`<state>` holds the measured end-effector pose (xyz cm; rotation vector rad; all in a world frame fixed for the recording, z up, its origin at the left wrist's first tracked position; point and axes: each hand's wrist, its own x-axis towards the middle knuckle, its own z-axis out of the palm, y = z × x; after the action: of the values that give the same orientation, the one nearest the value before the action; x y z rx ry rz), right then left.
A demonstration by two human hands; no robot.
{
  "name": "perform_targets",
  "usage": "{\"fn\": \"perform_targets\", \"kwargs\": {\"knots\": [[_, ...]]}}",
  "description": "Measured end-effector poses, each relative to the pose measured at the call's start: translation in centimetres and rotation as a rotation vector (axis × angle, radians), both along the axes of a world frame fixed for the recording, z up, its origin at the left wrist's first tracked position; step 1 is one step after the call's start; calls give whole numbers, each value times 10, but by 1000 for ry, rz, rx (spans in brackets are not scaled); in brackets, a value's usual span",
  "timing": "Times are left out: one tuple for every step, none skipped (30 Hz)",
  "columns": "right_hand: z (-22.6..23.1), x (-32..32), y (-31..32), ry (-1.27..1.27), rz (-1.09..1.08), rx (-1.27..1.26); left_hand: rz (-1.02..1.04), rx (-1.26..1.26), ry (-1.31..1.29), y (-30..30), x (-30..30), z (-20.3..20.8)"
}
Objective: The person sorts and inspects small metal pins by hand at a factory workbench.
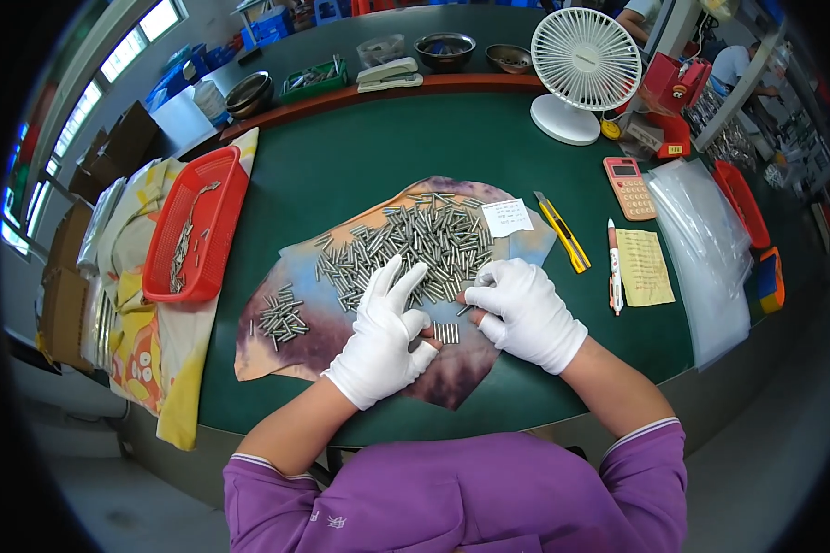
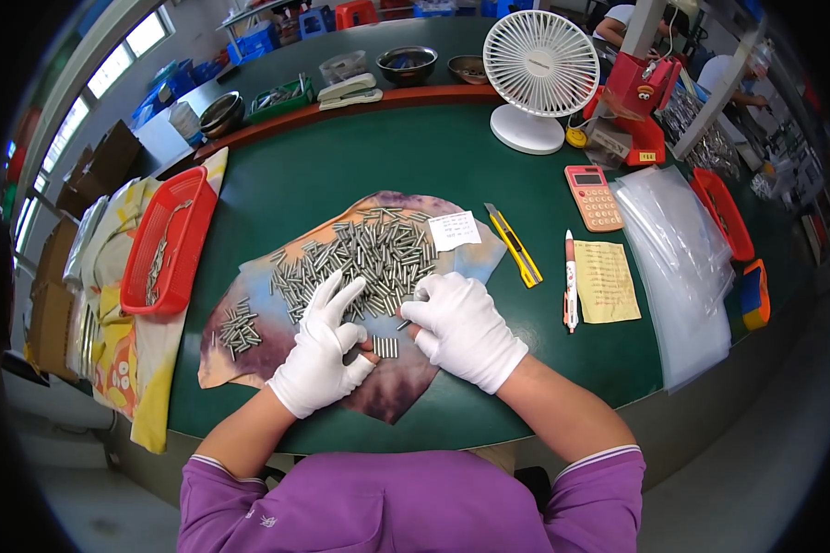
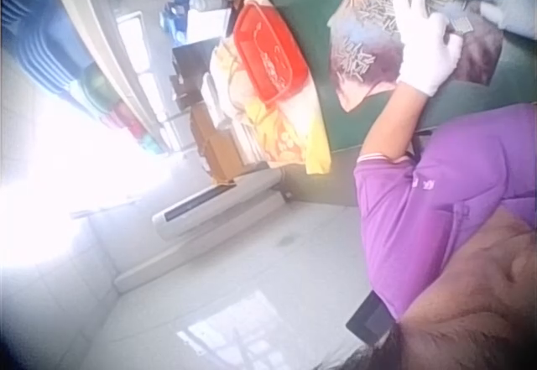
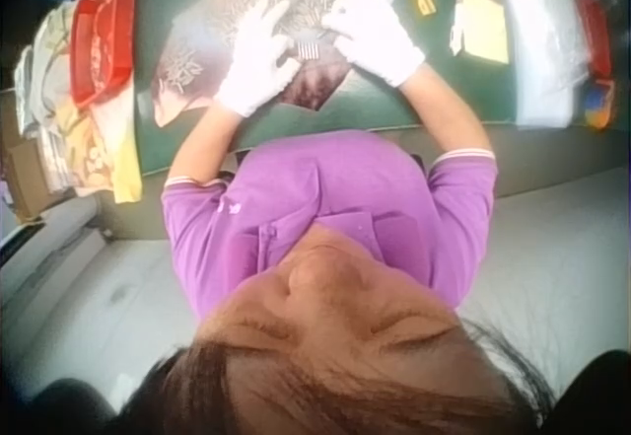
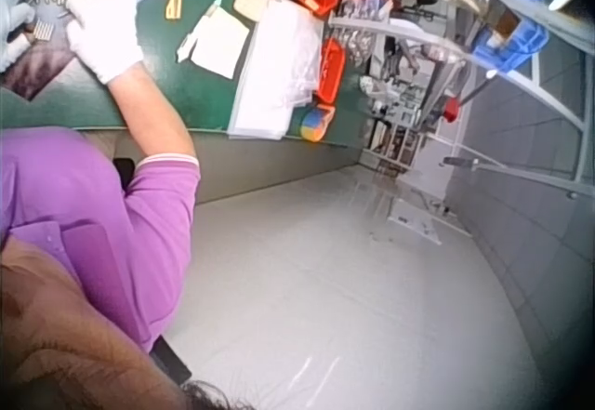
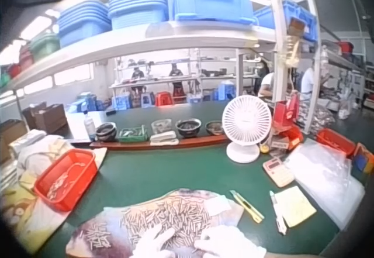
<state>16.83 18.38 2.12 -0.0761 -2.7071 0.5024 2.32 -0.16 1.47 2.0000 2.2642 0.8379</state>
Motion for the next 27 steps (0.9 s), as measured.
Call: {"fn": "perform_targets", "kwargs": {"knots": [[0, -1, -1, 6, 3, -16, -2, -4, 6, 0, 0, 0], [1, -2, -3, 13, 5, -31, -5, -9, 12, -1, 0, 0], [2, -2, -4, 11, 7, -31, -3, -9, 11, -2, -1, -1], [3, -3, -5, 0, 12, -21, 21, -4, 13, -2, -1, -3], [4, -3, -6, -12, 17, -10, 45, 1, 14, -2, -1, -4], [3, -3, -7, -14, 19, -9, 47, 2, 12, -2, -1, -4], [2, -4, -8, 0, 19, -12, 62, 6, 3, -1, -1, -4], [1, -4, -9, 14, 18, -16, 75, 10, -4, -1, 0, -3], [-1, -4, -9, 13, 20, -16, 59, 10, 4, -1, -1, -5], [-3, -5, -9, 22, 35, -4, 60, 10, 3, -1, 0, -4], [-4, -6, -9, 32, 51, 7, 41, -10, 9, -1, 1, -2], [-5, -6, -9, 32, 51, 7, 22, -30, 14, -1, 1, -1], [-5, -6, -9, 29, 61, 13, 22, -31, 14, -1, 1, -2], [-5, -6, -9, 28, 71, 19, 22, -26, 15, -1, 0, -4], [-5, -6, -10, 28, 71, 19, 22, -22, 16, -2, 0, -4], [-4, -6, -10, 68, 45, -13, 22, -22, 16, -2, 0, -3], [-4, -6, -10, 107, 20, -44, 14, -22, -5, -1, 0, -2], [-5, -5, -9, 106, 20, -44, 5, -21, -26, -1, 0, -2], [-7, -4, -7, 150, 20, -135, 6, -21, -27, 0, 0, -1], [-8, -3, -7, 195, 20, -226, 25, 53, -15, -1, -1, -1], [-6, -3, -8, 195, 22, -227, 44, 128, -2, -1, -1, 0], [-4, -2, -10, 182, 65, -362, 46, 127, -2, -2, -3, -2], [-3, -2, -12, 168, 107, -495, 18, 200, -172, -1, -6, -5], [-4, -1, -14, 168, 108, -495, -10, 272, -342, -1, -8, -6], [-6, -1, -18, 67, 102, -763, -60, 334, -397, 1, -7, -4], [-8, -1, -21, -36, 96, -1025, -59, 337, -393, 2, -5, -4], [-10, 1, -25, -57, 93, -1181, -88, 303, -487, 0, -2, -5]]}}
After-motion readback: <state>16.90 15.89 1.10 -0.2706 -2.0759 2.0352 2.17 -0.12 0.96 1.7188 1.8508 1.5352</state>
